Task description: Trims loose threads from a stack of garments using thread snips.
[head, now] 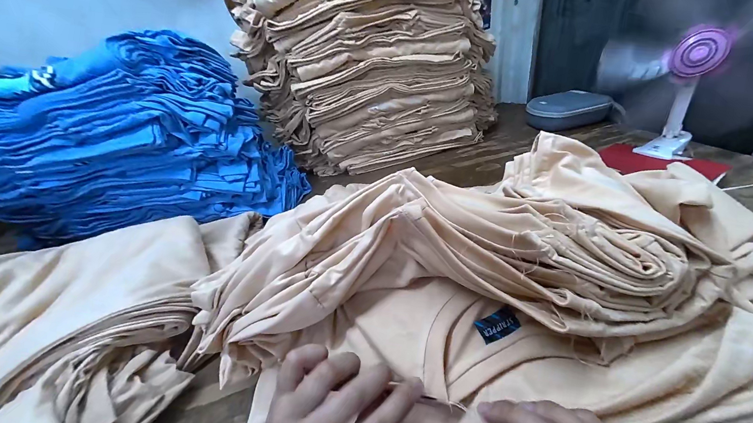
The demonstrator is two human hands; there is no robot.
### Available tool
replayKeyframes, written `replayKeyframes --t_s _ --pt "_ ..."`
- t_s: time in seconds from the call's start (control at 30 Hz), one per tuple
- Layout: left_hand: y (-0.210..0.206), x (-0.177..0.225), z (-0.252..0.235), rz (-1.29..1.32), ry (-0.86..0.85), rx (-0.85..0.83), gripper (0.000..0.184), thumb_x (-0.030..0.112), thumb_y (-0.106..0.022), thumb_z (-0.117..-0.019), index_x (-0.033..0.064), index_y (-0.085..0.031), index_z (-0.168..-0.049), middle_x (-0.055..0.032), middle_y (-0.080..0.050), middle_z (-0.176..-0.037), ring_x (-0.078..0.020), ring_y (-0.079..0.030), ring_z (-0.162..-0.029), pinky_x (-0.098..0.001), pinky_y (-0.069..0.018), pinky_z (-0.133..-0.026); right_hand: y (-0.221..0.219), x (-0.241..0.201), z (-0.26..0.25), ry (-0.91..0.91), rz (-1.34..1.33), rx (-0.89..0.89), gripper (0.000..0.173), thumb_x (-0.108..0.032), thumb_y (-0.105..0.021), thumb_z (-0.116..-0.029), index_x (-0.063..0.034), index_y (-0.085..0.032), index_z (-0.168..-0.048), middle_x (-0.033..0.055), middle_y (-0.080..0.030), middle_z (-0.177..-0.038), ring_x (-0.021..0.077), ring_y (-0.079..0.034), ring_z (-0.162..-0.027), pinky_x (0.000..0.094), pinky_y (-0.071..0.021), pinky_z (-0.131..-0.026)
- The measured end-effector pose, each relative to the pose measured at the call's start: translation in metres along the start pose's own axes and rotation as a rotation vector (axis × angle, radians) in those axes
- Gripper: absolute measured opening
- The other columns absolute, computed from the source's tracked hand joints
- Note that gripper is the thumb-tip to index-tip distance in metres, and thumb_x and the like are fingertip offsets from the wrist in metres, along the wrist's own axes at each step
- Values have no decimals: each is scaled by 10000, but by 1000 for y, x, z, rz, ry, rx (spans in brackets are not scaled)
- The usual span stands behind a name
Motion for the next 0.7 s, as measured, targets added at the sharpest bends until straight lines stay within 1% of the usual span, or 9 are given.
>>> replayKeyframes --t_s 0.07,0.13,0.2,0.27,0.33,0.47,0.57,0.6,0.7 --pt "1 -7 -7 100 188 -32 264 335 -677 -966 306 -703 -1228 39 -674 -996 -128 -606 -922 -347 -473 -845 -1 -2 -11 -130 107 -124 406 -646 -561 -919 -320 -751 -1068 -26 -651 -1238 201 -494 -1252 473 -289 -1083" --pt "-3 -11 -14 197 372 -49 214 387 -718 -933 222 -765 -1060 41 -644 -833 -45 -601 -759 -228 -518 -669 -13 -8 -18 -120 119 -236 302 -544 -669 -908 -297 -802 -1020 50 -686 -1299 300 -550 -1267 592 -324 -1054" --pt "-14 -10 -20 324 577 -143 263 423 -720 -925 175 -757 -844 92 -622 -709 37 -557 -603 -153 -472 -507 -22 -13 -16 -5 -9 -186 74 -300 -713 -930 -260 -774 -923 -7 -707 -1214 217 -580 -1212 475 -384 -1072" --pt "-29 -7 -22 538 786 -324 189 364 -745 -868 178 -753 -838 112 -684 -700 29 -614 -577 -182 -523 -501 -24 -15 -13 70 -185 -74 38 -136 -722 -931 -149 -757 -923 7 -689 -1123 137 -602 -1133 298 -467 -1051" --pt "-36 -5 -21 726 923 -330 129 265 -737 -917 140 -750 -887 70 -685 -706 -20 -607 -567 -202 -510 -500 -25 -10 -14 -46 -327 -19 31 -81 -754 -916 -61 -773 -928 73 -679 -1066 95 -662 -1034 206 -573 -928" --pt "-32 -4 -19 955 1041 -169 71 106 -655 -979 70 -710 -1005 13 -615 -682 -40 -438 -473 -202 -342 -420 -22 3 -22 -338 -332 -46 213 -222 -717 -963 -9 -714 -957 135 -667 -1126 73 -695 -942 185 -617 -758" --pt "-30 -2 -18 940 950 -170 85 63 -645 -980 43 -710 -1030 -11 -687 -760 -56 -555 -551 -200 -448 -481 -26 -3 -27 -352 -286 -99 550 -398 -799 -894 15 -673 -1235 140 -666 -1150 82 -708 -871 227 -633 -667" --pt "-29 -3 -18 929 921 -157 90 53 -641 -979 35 -712 -1034 -18 -697 -780 -66 -587 -587 -204 -479 -510 -29 -4 -29 -325 -246 -103 546 -432 -787 -896 -27 -703 -1253 119 -673 -1122 75 -697 -841 226 -614 -635" --pt "-27 -3 -17 922 882 -100 93 29 -634 -976 22 -709 -1031 -21 -704 -801 -72 -614 -622 -209 -507 -544 -34 -2 -25 -264 -203 -61 219 -322 -736 -947 -133 -819 -1021 14 -673 -860 49 -633 -723 204 -536 -590"
Point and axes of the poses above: each hand's wrist, its own z-axis away from the middle knuckle, its own y-axis out of the back of the hand, x = y × z, the point moved 5 cm from there along -z, towards the middle knuckle
